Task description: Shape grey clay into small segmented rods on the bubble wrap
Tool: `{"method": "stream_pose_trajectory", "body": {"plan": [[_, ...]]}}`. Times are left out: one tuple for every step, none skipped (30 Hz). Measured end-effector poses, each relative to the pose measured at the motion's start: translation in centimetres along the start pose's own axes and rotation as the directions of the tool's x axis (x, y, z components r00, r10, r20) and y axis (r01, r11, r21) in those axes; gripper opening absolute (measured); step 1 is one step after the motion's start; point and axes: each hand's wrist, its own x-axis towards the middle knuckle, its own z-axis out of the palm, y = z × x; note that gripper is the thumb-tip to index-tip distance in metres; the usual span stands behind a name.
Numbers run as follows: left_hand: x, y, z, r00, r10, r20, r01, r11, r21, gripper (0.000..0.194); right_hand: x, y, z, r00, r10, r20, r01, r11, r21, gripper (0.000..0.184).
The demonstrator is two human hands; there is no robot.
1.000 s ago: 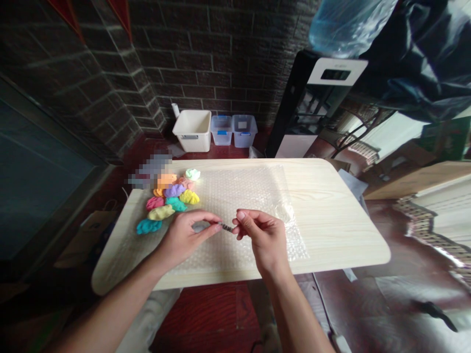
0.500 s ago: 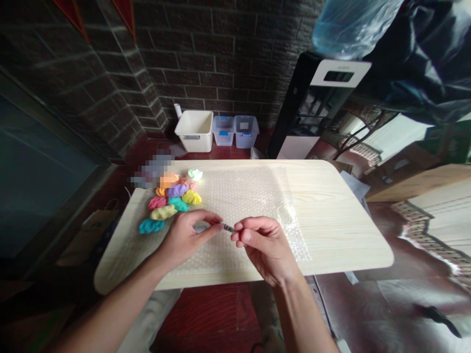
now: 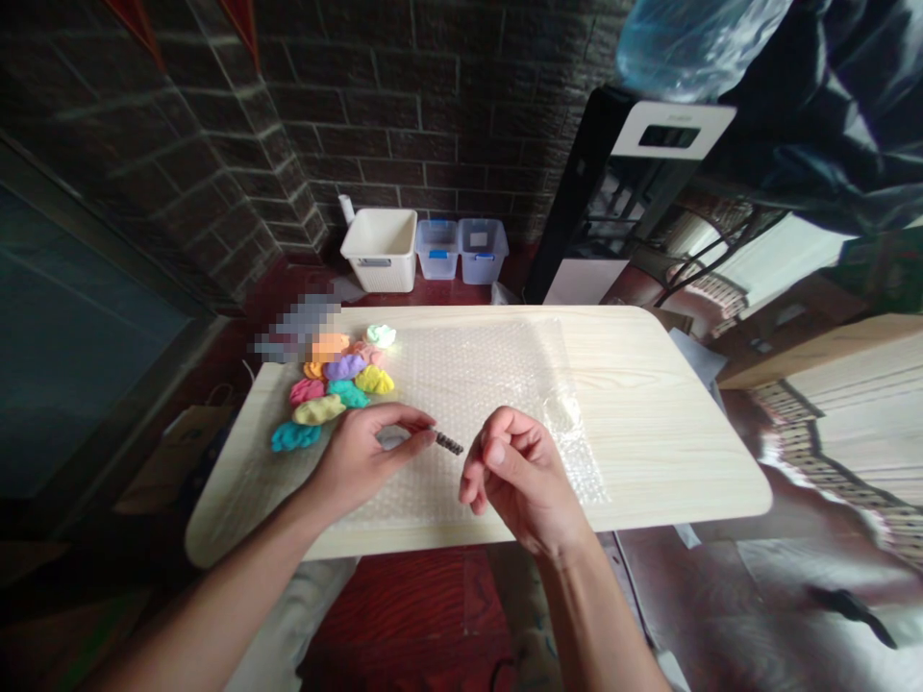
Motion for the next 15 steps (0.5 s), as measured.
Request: {"method": "stream_pose_trajectory", "body": {"plan": [[0.0, 0.0, 0.0, 1.000, -0.003, -0.002, 0.003, 1.000, 0.000, 0.008, 0.1, 0.0, 0.0, 1.000, -0.023, -0.005, 0.023, 1.000, -0.012, 0.022], [0.0, 0.1, 0.0, 1.000, -0.003, -0.004, 0.003, 1.000, 0.000, 0.007, 0.1, 0.1, -0.1, 0.999, -0.045, -0.018, 0.044, 0.999, -0.029, 0.020], [0.0, 0.2, 0.0, 1.000, -0.002, -0.004, 0.002, 1.000, 0.000, 0.007, 0.2, 0.1, -0.1, 0.997, -0.062, -0.037, 0.060, 0.997, -0.051, 0.018], [0.0, 0.2, 0.0, 1.000, 0.002, 0.000, -0.002, 1.000, -0.003, 0.007, 0.4, 0.2, -0.2, 0.995, -0.076, -0.062, 0.071, 0.994, -0.078, 0.015], [0.0, 0.3, 0.0, 1.000, 0.006, 0.006, -0.006, 1.000, -0.006, 0.007, 0.5, 0.4, -0.2, 0.992, -0.090, -0.090, 0.080, 0.991, -0.109, 0.015], [0.0, 0.4, 0.0, 1.000, 0.010, 0.010, -0.010, 1.000, -0.011, 0.007, 0.7, 0.6, -0.3, 0.987, -0.109, -0.120, 0.091, 0.985, -0.146, 0.015], [-0.1, 0.4, -0.1, 1.000, 0.008, 0.017, -0.008, 1.000, -0.018, 0.008, 0.9, 0.8, -0.4, 0.979, -0.138, -0.151, 0.108, 0.976, -0.190, 0.017], [-0.1, 0.5, -0.1, 1.000, 0.000, 0.025, 0.000, 1.000, -0.029, 0.009, 1.1, 1.1, -0.5, 0.967, -0.178, -0.180, 0.131, 0.961, -0.244, 0.018], [-0.1, 0.5, -0.1, 0.999, -0.012, 0.031, 0.013, 0.999, -0.043, 0.010, 1.2, 1.3, -0.7, 0.953, -0.226, -0.203, 0.158, 0.939, -0.305, 0.018], [-0.1, 0.6, -0.1, 0.999, -0.027, 0.039, 0.030, 0.997, -0.064, 0.012, 1.3, 1.6, -0.8, 0.938, -0.272, -0.216, 0.180, 0.913, -0.365, 0.016], [-0.1, 0.6, -0.1, 0.998, -0.043, 0.049, 0.047, 0.995, -0.093, 0.013, 1.3, 1.8, -0.9, 0.927, -0.306, -0.218, 0.195, 0.888, -0.417, 0.014], [-0.1, 0.7, -0.1, 0.996, -0.058, 0.063, 0.066, 0.989, -0.130, 0.014, 1.4, 1.9, -0.9, 0.921, -0.326, -0.215, 0.202, 0.869, -0.452, 0.011], [-0.1, 0.7, -0.1, 0.994, -0.073, 0.078, 0.085, 0.981, -0.172, 0.016, 1.3, 1.9, -0.9, 0.920, -0.332, -0.209, 0.205, 0.860, -0.467, 0.011], [-0.1, 0.7, -0.1, 0.992, -0.084, 0.091, 0.102, 0.971, -0.217, 0.017, 1.3, 1.9, -0.8, 0.922, -0.329, -0.204, 0.207, 0.864, -0.460, 0.011], [-0.1, 0.7, -0.1, 0.990, -0.093, 0.103, 0.117, 0.959, -0.258, 0.018, 1.3, 1.8, -0.7, 0.924, -0.322, -0.204, 0.210, 0.876, -0.435, 0.013]]}}
